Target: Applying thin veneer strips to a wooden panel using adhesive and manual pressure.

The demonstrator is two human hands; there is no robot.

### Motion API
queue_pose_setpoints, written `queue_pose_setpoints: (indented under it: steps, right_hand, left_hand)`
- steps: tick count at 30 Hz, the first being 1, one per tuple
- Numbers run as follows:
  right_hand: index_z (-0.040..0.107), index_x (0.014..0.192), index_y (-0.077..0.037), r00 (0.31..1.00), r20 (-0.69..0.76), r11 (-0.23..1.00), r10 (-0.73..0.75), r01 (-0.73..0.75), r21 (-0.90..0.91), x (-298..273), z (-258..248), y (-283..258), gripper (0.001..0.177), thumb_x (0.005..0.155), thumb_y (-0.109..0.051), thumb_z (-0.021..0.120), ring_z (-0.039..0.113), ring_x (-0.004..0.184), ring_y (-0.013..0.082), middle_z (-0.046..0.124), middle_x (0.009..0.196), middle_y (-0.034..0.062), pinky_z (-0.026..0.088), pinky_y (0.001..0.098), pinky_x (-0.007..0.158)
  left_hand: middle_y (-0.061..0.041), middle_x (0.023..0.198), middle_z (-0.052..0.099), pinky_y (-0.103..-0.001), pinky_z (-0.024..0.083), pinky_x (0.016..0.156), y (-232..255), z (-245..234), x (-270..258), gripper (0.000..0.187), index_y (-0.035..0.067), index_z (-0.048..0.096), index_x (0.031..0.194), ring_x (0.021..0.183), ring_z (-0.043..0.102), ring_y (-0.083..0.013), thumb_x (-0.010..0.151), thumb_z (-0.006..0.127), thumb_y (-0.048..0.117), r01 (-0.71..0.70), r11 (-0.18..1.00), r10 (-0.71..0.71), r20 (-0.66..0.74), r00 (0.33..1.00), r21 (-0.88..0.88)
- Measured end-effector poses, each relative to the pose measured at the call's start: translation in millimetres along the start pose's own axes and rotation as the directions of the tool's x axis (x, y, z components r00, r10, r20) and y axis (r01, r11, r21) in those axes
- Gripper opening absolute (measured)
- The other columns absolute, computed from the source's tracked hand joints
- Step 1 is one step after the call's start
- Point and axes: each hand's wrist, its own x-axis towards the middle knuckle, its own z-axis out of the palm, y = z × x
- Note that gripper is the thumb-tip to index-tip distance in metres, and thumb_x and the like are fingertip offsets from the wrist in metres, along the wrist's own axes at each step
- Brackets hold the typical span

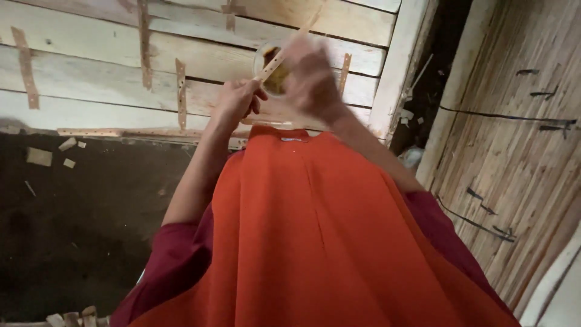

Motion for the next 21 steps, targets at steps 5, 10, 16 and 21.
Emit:
queue_pose_setpoints:
  steps: [5, 10, 16, 21]
  right_hand:
    - [0.053, 0.153, -0.002, 0.925, 0.370, 0.964, -0.080, 0.166, -0.208, -54.4, 71.8, 35.0, 0.070, 0.106, -0.053, 0.066, 0.035, 0.150, 0.0358, 0.046, 0.159, 0.0189, 0.019, 0.0670, 0.117]
    - [0.044, 0.161, -0.003, 0.885, 0.463, 0.952, -0.044, 0.177, -0.249, -58.1, 78.4, 43.2, 0.082, 0.103, -0.056, 0.069, 0.022, 0.155, 0.0358, 0.037, 0.166, 0.0163, 0.007, 0.0646, 0.122]
    - [0.026, 0.167, -0.005, 0.829, 0.549, 0.968, 0.104, 0.042, -0.246, -45.8, 48.2, 32.0, 0.114, 0.091, -0.067, 0.085, 0.006, 0.156, 0.0380, 0.014, 0.170, 0.0183, 0.007, 0.0705, 0.120]
    - [0.063, 0.135, -0.015, 0.929, 0.281, 0.761, 0.240, -0.360, 0.540, -39.9, -24.7, 36.1, 0.034, 0.102, -0.005, 0.066, 0.066, 0.118, 0.0287, 0.070, 0.132, 0.0088, 0.051, 0.0436, 0.101]
  left_hand:
    - [-0.006, 0.046, 0.056, -0.023, 0.025, 0.040, -15.6, 5.1, 21.6, 0.045, 0.006, 0.072, 0.070, 0.036, 0.035, -0.0092, 0.101, 0.057, 0.035, 0.000, 0.999, 0.000, 0.021, 1.000, -0.037]
    - [-0.005, 0.047, 0.050, -0.024, 0.022, 0.044, 21.0, -7.7, -34.3, 0.044, 0.005, 0.067, 0.069, 0.041, 0.034, -0.0080, 0.101, 0.053, 0.033, -0.305, 0.931, 0.334, 0.131, 0.933, -0.201]
    - [-0.011, 0.054, 0.052, -0.023, 0.022, 0.038, 46.3, -24.7, -78.9, 0.042, -0.006, 0.072, 0.102, 0.037, 0.039, -0.0116, 0.106, 0.051, 0.030, -0.605, 0.640, 0.678, -0.022, 0.735, -0.473]
    - [0.000, 0.068, 0.056, -0.022, 0.025, 0.044, 63.6, 25.1, -81.8, 0.041, 0.008, 0.065, 0.126, 0.049, 0.030, -0.0043, 0.114, 0.041, 0.039, -0.658, 0.642, 0.735, 0.072, 0.674, -0.393]
